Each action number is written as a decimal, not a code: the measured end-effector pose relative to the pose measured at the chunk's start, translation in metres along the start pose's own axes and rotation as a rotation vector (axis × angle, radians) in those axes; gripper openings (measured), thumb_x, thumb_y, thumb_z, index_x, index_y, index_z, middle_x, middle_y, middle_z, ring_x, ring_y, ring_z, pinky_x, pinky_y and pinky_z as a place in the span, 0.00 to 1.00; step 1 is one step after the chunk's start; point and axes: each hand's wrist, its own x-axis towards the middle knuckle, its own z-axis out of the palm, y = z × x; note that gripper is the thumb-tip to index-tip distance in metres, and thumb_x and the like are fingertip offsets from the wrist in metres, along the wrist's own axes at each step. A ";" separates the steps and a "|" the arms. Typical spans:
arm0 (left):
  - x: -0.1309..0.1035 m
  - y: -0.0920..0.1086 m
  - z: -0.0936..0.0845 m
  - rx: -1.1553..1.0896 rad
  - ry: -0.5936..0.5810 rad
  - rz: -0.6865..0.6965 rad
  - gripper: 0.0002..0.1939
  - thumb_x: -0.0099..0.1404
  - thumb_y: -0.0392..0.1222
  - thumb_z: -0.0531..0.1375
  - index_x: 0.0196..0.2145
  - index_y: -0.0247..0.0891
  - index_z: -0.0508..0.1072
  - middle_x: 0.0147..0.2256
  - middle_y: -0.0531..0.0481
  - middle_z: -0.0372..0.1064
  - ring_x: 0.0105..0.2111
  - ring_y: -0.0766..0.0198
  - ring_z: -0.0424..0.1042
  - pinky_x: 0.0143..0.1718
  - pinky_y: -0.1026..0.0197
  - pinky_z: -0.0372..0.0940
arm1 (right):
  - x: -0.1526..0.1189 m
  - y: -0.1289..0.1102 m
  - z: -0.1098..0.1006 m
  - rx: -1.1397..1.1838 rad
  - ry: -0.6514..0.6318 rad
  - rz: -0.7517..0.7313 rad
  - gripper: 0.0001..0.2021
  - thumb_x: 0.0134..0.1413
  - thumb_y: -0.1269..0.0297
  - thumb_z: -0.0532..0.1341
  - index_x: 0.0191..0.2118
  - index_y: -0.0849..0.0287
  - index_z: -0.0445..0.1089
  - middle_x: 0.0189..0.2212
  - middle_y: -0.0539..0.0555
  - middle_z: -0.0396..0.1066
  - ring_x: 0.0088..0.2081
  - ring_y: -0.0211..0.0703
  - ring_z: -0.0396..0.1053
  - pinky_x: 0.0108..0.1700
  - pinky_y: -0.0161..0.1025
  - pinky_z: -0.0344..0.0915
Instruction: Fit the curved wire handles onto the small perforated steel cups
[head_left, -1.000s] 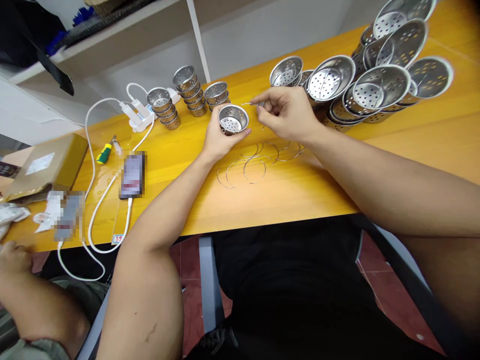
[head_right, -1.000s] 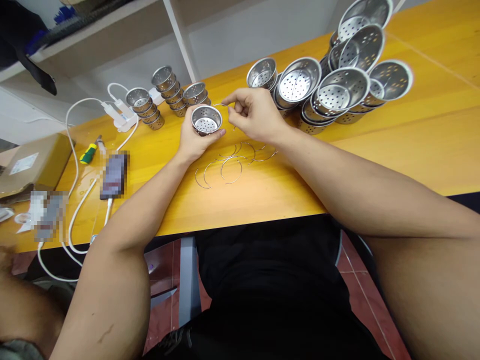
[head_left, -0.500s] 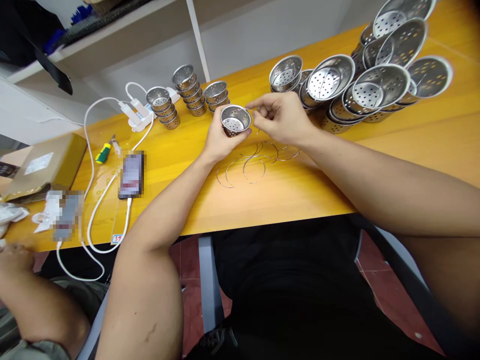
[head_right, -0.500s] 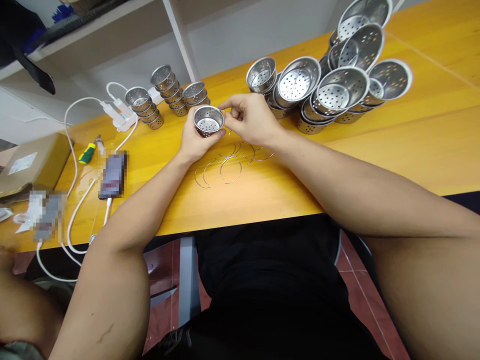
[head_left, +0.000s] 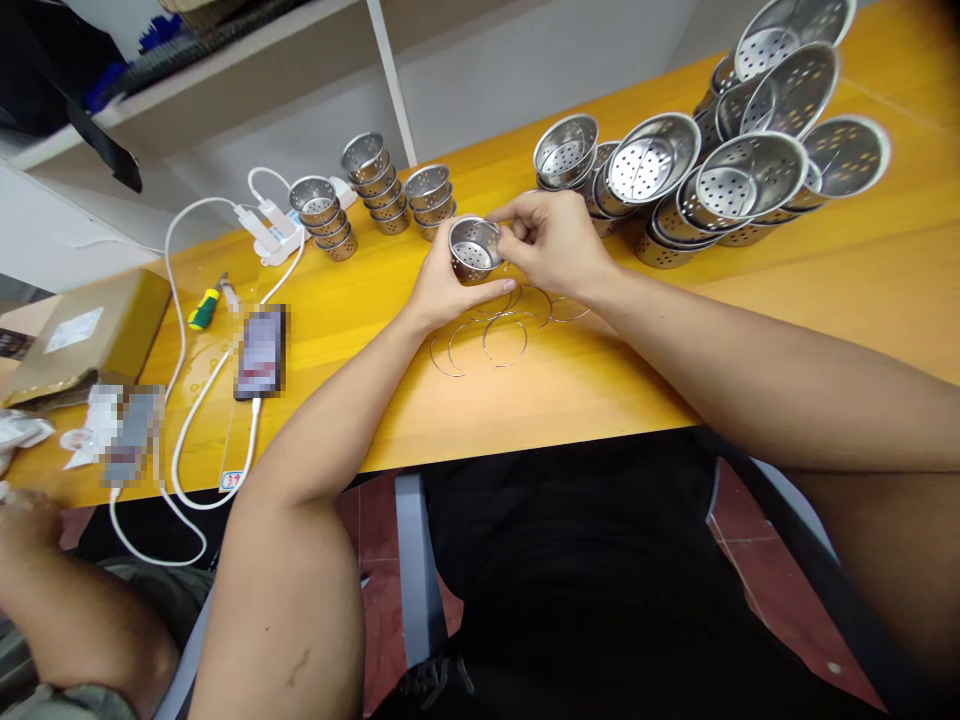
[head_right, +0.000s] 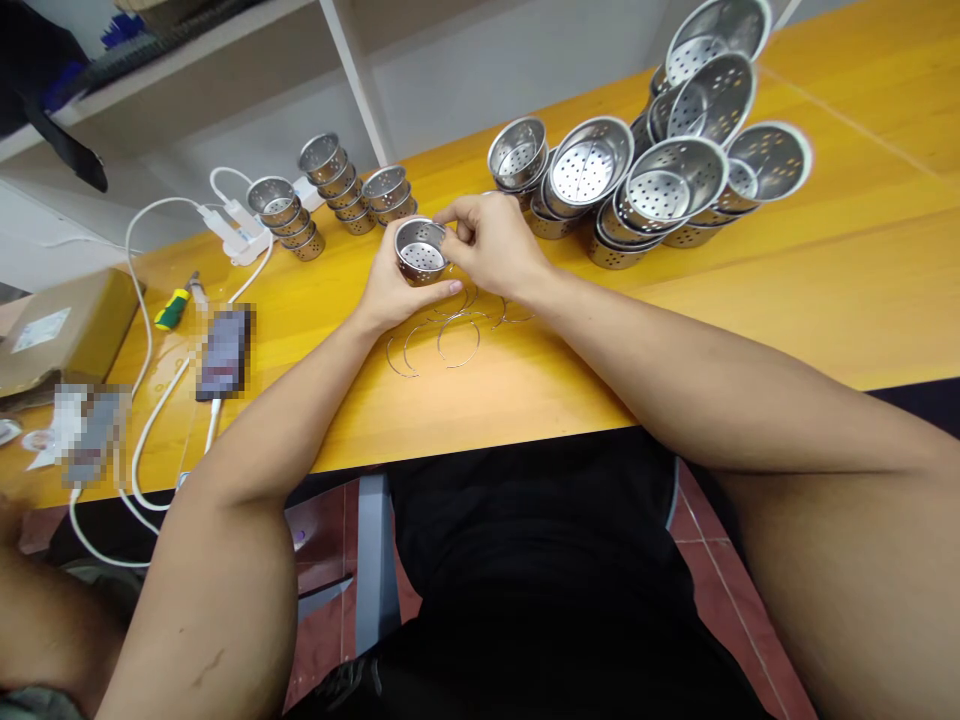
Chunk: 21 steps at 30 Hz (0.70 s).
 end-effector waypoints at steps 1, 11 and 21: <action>0.000 0.001 0.000 0.004 0.004 -0.006 0.65 0.63 0.89 0.79 0.80 0.49 0.64 0.71 0.39 0.76 0.77 0.36 0.79 0.87 0.28 0.68 | -0.001 -0.002 -0.001 -0.012 -0.007 0.004 0.15 0.77 0.44 0.79 0.52 0.51 0.91 0.31 0.55 0.77 0.38 0.60 0.83 0.49 0.60 0.87; -0.002 0.008 0.001 0.008 0.032 -0.036 0.63 0.62 0.90 0.80 0.77 0.49 0.66 0.69 0.41 0.78 0.73 0.40 0.82 0.83 0.32 0.73 | -0.004 -0.015 -0.001 -0.068 -0.009 0.047 0.13 0.77 0.49 0.77 0.54 0.52 0.90 0.33 0.56 0.80 0.39 0.60 0.82 0.47 0.58 0.86; -0.003 0.026 0.001 -0.059 0.036 -0.102 0.62 0.62 0.89 0.80 0.76 0.49 0.69 0.68 0.40 0.78 0.73 0.39 0.82 0.84 0.31 0.72 | -0.002 -0.008 -0.001 0.033 0.018 -0.009 0.16 0.72 0.44 0.82 0.48 0.50 0.89 0.29 0.54 0.74 0.36 0.59 0.79 0.47 0.61 0.86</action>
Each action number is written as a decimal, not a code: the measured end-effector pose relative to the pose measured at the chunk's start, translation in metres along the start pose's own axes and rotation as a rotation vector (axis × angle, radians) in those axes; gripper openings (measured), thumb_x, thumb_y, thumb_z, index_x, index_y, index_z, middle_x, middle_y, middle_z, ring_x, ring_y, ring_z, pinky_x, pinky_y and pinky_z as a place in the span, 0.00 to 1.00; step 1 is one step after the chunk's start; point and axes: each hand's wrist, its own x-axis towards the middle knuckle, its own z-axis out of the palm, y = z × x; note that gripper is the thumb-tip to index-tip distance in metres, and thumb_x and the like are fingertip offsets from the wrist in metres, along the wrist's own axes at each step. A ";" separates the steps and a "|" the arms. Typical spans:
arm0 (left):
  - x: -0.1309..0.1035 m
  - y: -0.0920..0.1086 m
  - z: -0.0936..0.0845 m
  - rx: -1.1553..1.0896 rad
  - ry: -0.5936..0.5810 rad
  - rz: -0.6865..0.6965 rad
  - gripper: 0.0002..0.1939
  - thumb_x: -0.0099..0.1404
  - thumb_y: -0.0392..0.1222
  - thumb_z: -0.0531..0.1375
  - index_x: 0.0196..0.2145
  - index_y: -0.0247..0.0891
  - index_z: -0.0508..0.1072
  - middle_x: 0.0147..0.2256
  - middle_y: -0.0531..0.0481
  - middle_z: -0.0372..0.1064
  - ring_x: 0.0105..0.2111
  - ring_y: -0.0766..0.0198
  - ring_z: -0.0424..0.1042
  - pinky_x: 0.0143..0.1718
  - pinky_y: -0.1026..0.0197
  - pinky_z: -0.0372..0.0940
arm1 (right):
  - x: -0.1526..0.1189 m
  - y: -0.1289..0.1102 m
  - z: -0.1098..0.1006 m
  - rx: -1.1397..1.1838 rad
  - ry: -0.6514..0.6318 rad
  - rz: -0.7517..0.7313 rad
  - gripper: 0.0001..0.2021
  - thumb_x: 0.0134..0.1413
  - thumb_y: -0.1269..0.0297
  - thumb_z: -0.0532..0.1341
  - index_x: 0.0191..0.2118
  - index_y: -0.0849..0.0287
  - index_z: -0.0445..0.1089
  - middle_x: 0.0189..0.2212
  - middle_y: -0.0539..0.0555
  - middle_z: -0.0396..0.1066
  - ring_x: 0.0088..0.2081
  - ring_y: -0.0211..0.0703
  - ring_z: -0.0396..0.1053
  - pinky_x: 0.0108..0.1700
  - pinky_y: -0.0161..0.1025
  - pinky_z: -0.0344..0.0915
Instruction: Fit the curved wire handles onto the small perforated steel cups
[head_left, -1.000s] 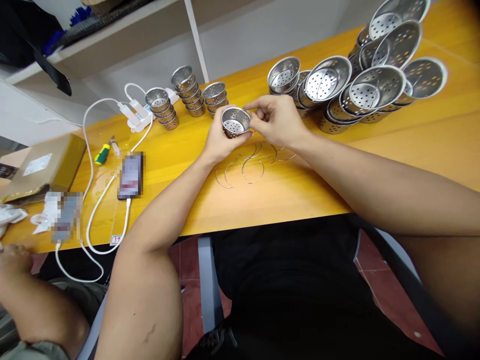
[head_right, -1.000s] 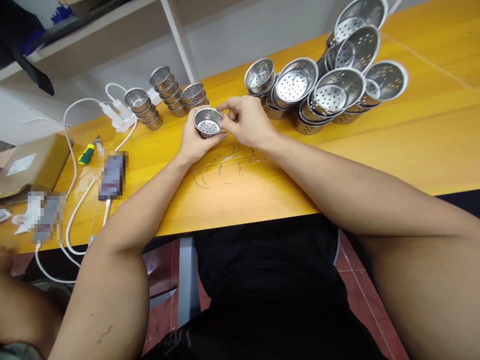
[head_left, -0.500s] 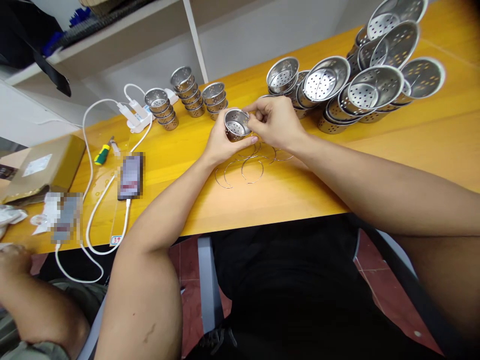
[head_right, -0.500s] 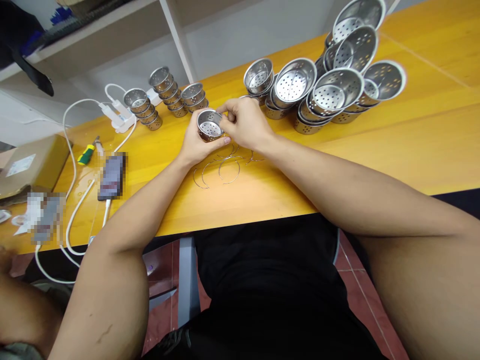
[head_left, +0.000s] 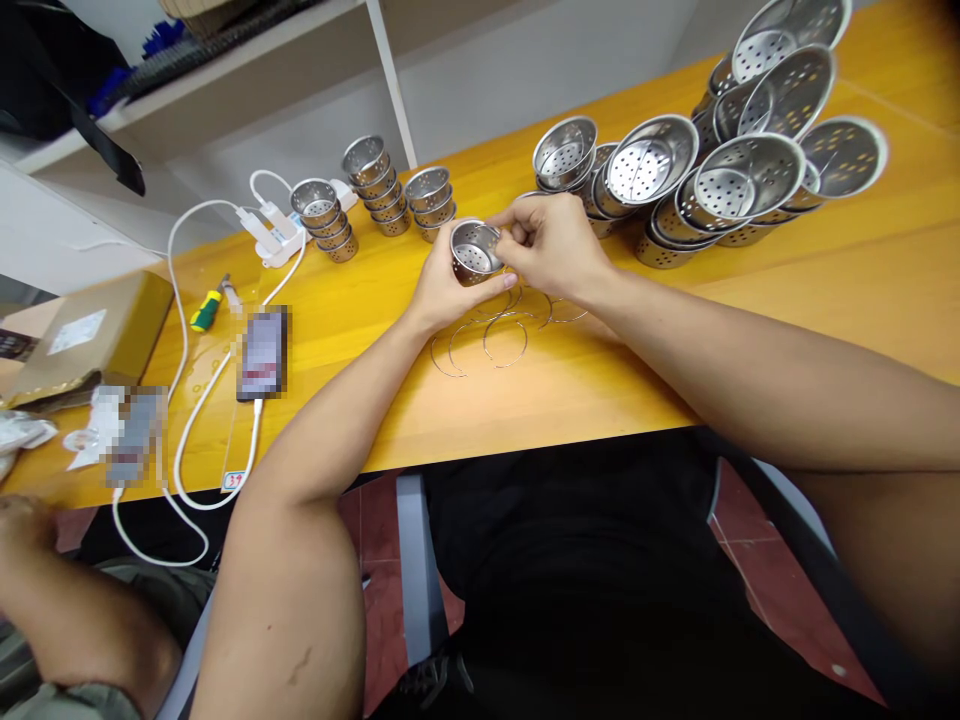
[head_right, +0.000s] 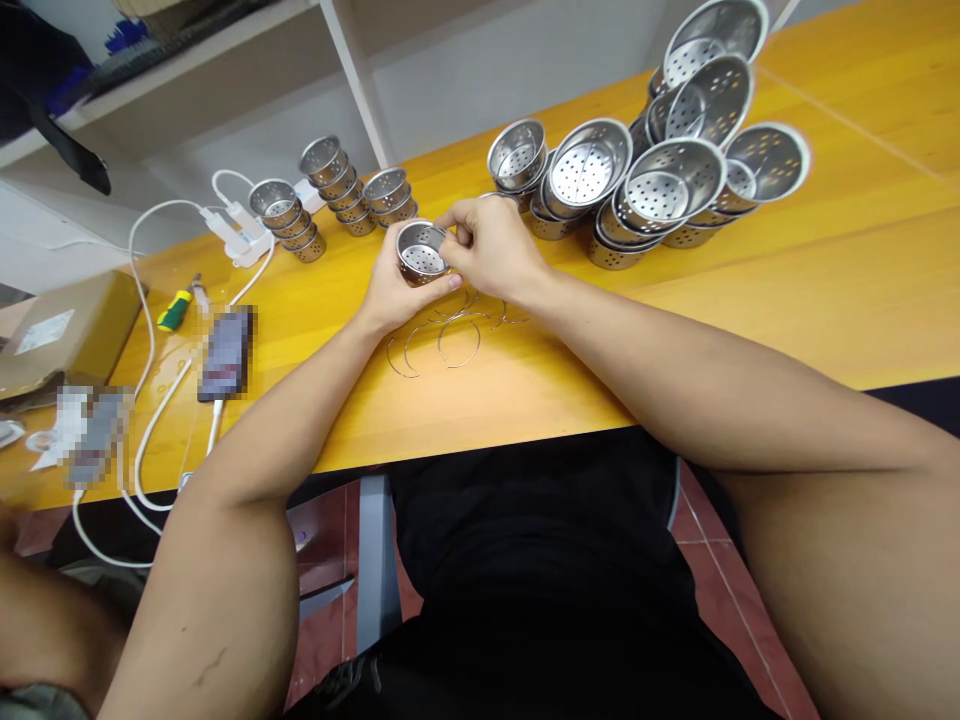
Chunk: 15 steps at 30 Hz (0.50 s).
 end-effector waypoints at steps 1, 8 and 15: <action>0.000 0.002 0.000 -0.002 -0.006 -0.005 0.62 0.62 0.90 0.80 0.77 0.49 0.69 0.68 0.40 0.78 0.73 0.39 0.82 0.84 0.31 0.72 | 0.000 0.001 0.000 0.009 0.004 -0.007 0.17 0.72 0.42 0.82 0.48 0.50 0.89 0.28 0.54 0.74 0.36 0.60 0.79 0.46 0.61 0.86; 0.002 0.010 -0.002 -0.022 -0.024 -0.024 0.59 0.64 0.90 0.79 0.75 0.48 0.71 0.67 0.41 0.81 0.69 0.42 0.85 0.82 0.31 0.75 | 0.001 0.007 0.004 0.022 0.010 0.009 0.17 0.72 0.44 0.82 0.50 0.51 0.89 0.29 0.54 0.75 0.36 0.60 0.80 0.48 0.61 0.86; 0.003 0.002 -0.006 -0.124 -0.062 -0.098 0.56 0.65 0.89 0.79 0.70 0.43 0.76 0.63 0.41 0.83 0.67 0.44 0.86 0.81 0.29 0.78 | 0.002 -0.007 -0.006 0.183 -0.056 -0.004 0.29 0.69 0.24 0.80 0.49 0.48 0.88 0.40 0.59 0.85 0.42 0.62 0.84 0.45 0.58 0.85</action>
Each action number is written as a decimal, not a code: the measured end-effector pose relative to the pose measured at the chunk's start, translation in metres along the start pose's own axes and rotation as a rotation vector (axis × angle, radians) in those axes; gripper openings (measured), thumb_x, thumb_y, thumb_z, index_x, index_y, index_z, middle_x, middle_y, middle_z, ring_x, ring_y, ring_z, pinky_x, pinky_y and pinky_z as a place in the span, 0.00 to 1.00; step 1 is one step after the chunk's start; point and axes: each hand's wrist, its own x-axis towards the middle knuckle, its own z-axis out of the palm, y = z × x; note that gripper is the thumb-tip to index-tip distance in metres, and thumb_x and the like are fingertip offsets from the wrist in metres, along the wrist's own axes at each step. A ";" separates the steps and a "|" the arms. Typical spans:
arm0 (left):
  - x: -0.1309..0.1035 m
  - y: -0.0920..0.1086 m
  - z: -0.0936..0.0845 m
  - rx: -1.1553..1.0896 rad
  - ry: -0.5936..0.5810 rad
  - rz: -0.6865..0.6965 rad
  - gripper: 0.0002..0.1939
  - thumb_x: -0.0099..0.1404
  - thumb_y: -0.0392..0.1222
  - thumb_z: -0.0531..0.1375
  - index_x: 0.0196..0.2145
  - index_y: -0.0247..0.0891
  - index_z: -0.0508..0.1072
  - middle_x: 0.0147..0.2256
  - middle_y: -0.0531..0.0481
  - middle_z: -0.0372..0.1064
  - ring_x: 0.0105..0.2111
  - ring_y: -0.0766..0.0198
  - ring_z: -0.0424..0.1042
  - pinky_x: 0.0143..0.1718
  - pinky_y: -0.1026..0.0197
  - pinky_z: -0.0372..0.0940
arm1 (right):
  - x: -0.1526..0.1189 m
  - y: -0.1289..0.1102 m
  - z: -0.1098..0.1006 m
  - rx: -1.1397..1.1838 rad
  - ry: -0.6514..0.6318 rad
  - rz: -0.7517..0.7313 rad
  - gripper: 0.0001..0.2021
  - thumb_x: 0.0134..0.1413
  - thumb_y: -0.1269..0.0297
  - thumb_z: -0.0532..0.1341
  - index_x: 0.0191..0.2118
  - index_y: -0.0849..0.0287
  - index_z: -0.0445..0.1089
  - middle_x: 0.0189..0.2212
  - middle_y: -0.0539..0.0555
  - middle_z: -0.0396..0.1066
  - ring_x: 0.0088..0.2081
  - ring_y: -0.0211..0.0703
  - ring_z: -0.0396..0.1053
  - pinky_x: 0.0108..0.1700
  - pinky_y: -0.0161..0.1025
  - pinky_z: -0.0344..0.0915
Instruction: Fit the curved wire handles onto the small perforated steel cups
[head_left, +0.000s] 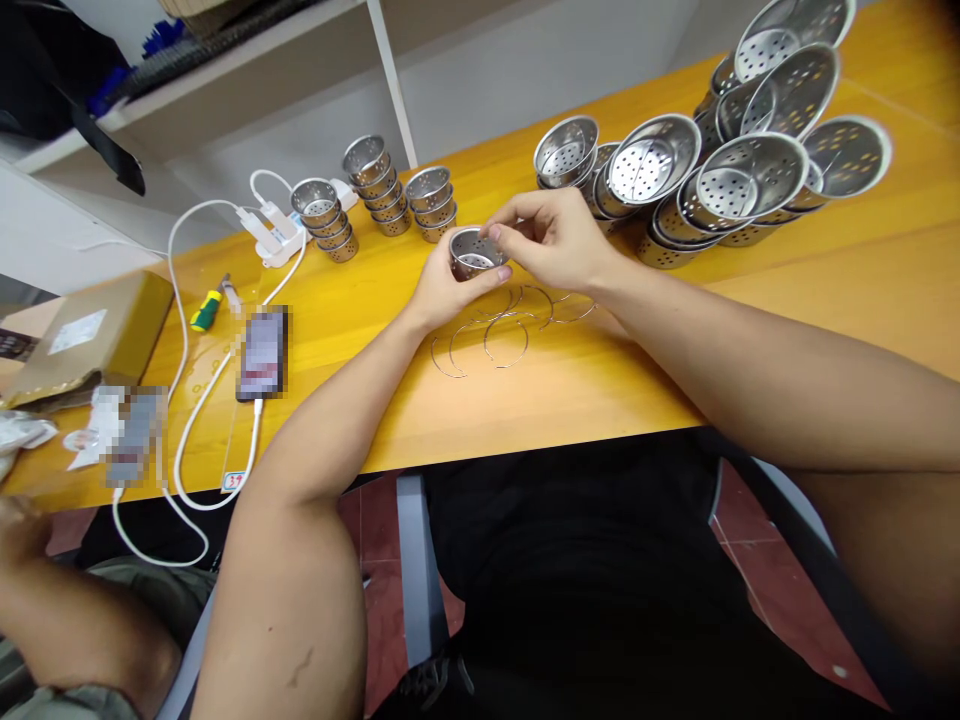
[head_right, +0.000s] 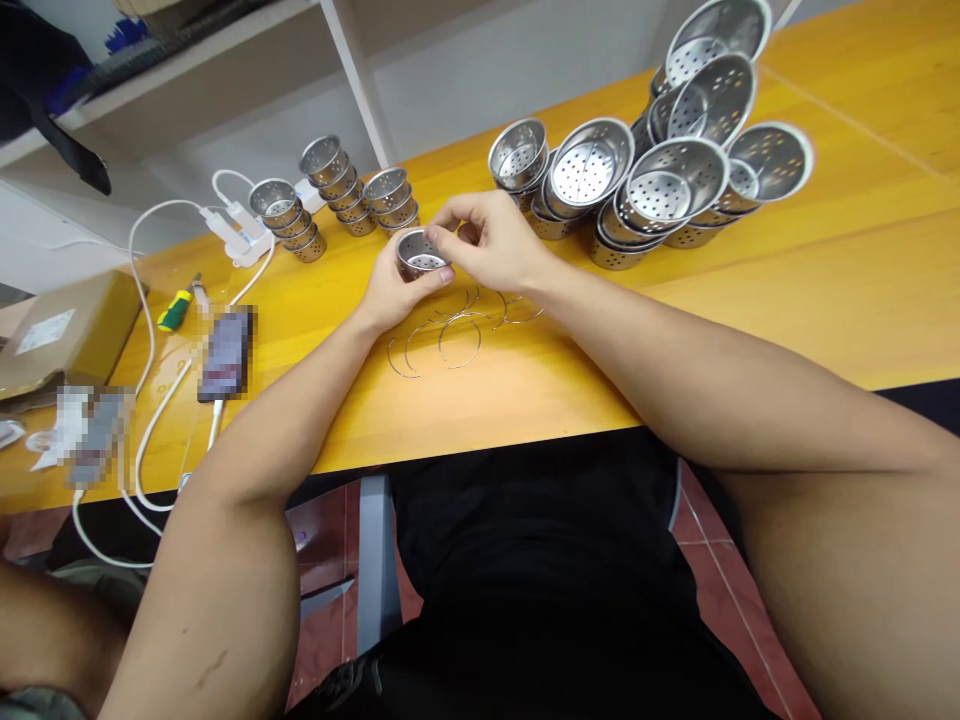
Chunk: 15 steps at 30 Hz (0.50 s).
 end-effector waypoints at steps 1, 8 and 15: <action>0.000 -0.001 -0.001 -0.026 -0.010 -0.016 0.56 0.65 0.90 0.78 0.70 0.43 0.77 0.62 0.40 0.83 0.66 0.45 0.86 0.80 0.29 0.79 | 0.000 -0.003 -0.003 0.037 -0.034 0.006 0.33 0.66 0.19 0.79 0.48 0.47 0.88 0.40 0.59 0.86 0.42 0.62 0.84 0.44 0.58 0.84; 0.001 -0.009 -0.005 -0.139 -0.092 -0.012 0.56 0.65 0.87 0.80 0.72 0.46 0.75 0.67 0.39 0.83 0.66 0.46 0.86 0.78 0.31 0.82 | 0.005 -0.009 -0.015 0.234 -0.260 0.069 0.47 0.45 0.05 0.81 0.45 0.46 0.80 0.28 0.50 0.76 0.28 0.46 0.67 0.29 0.47 0.67; 0.005 -0.024 -0.001 0.008 -0.047 0.050 0.57 0.66 0.86 0.81 0.74 0.45 0.72 0.70 0.37 0.80 0.72 0.40 0.84 0.84 0.27 0.75 | 0.006 -0.006 -0.009 0.221 -0.179 0.129 0.47 0.40 0.05 0.82 0.38 0.45 0.74 0.24 0.47 0.71 0.23 0.46 0.67 0.22 0.45 0.61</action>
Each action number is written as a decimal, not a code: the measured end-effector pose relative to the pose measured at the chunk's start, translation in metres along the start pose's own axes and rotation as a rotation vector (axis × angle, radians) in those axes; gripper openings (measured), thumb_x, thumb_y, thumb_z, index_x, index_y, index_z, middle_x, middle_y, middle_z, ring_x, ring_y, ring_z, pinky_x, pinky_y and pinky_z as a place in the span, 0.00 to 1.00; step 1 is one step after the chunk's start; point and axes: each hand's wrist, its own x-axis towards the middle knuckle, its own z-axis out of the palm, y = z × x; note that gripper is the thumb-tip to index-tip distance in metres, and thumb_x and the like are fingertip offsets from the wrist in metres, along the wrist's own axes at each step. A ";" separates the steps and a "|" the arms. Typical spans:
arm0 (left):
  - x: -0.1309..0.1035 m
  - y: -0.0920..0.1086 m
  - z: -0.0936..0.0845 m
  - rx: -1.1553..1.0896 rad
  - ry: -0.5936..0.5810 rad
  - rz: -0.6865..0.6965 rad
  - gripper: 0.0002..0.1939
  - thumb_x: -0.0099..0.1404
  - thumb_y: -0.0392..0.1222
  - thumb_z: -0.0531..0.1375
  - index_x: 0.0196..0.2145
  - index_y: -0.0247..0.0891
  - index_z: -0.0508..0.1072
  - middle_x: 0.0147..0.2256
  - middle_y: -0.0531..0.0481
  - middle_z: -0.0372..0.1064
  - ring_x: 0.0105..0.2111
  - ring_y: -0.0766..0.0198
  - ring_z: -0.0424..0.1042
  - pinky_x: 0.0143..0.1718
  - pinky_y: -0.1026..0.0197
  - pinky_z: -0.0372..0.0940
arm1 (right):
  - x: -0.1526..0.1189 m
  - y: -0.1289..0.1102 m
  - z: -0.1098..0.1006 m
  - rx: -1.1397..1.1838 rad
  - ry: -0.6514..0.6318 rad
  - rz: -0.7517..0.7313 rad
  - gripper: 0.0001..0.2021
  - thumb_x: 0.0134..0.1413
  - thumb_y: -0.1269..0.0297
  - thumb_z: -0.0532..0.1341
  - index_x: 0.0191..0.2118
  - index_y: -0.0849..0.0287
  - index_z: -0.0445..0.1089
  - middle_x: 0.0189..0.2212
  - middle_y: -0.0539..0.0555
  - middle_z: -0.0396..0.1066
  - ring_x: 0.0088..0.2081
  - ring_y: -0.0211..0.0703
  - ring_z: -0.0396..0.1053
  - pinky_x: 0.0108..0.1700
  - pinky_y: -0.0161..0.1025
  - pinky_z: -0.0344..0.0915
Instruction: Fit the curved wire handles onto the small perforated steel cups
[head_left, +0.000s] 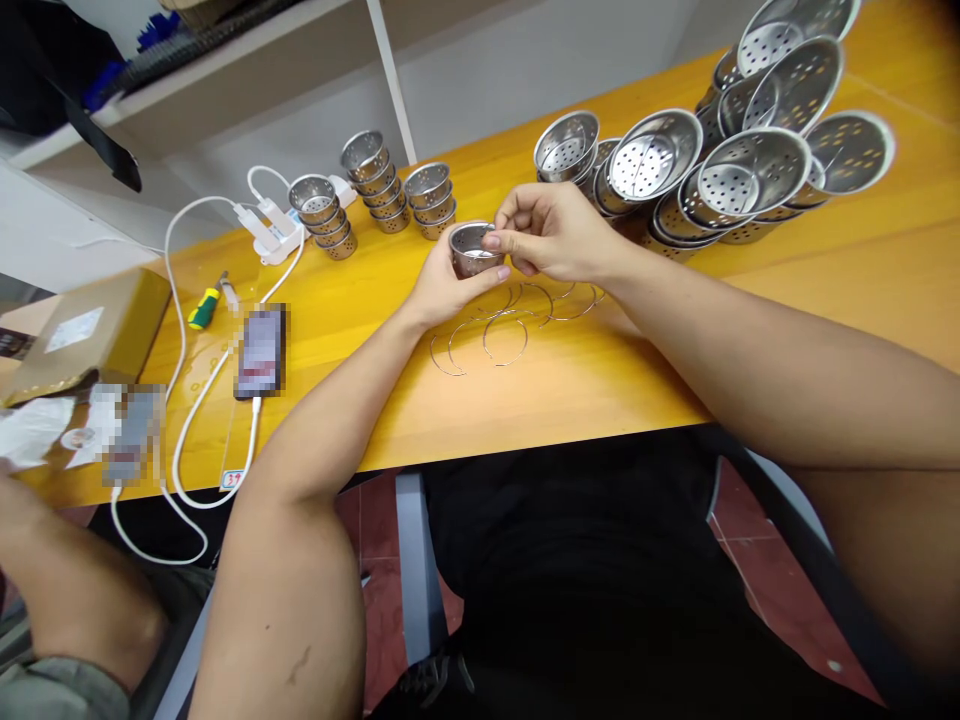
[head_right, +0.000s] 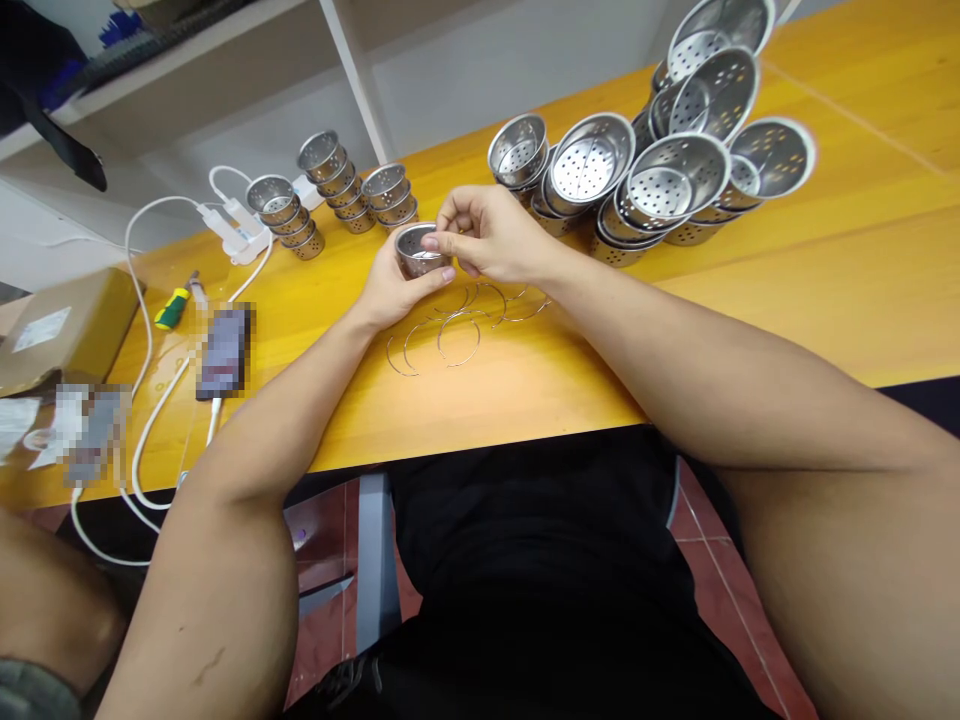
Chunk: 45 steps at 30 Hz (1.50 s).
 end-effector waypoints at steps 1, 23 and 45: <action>0.000 -0.001 0.001 0.013 0.002 0.004 0.57 0.66 0.86 0.80 0.75 0.45 0.72 0.70 0.37 0.80 0.73 0.40 0.83 0.84 0.27 0.74 | 0.000 0.000 0.000 -0.004 0.001 0.003 0.47 0.40 0.05 0.83 0.38 0.45 0.74 0.23 0.47 0.71 0.23 0.46 0.67 0.22 0.45 0.61; 0.001 -0.020 0.000 0.061 0.098 0.038 0.55 0.73 0.80 0.79 0.81 0.51 0.66 0.73 0.37 0.75 0.78 0.39 0.77 0.87 0.27 0.70 | -0.011 0.002 -0.004 -0.343 0.109 -0.138 0.36 0.64 0.17 0.79 0.54 0.45 0.85 0.58 0.63 0.85 0.46 0.61 0.83 0.50 0.57 0.85; 0.004 -0.018 -0.006 0.050 0.155 0.081 0.53 0.68 0.83 0.80 0.75 0.52 0.69 0.70 0.39 0.80 0.73 0.40 0.83 0.85 0.30 0.74 | -0.013 0.000 -0.012 -0.486 -0.144 -0.179 0.24 0.77 0.37 0.70 0.68 0.40 0.87 0.73 0.64 0.79 0.72 0.79 0.74 0.71 0.74 0.78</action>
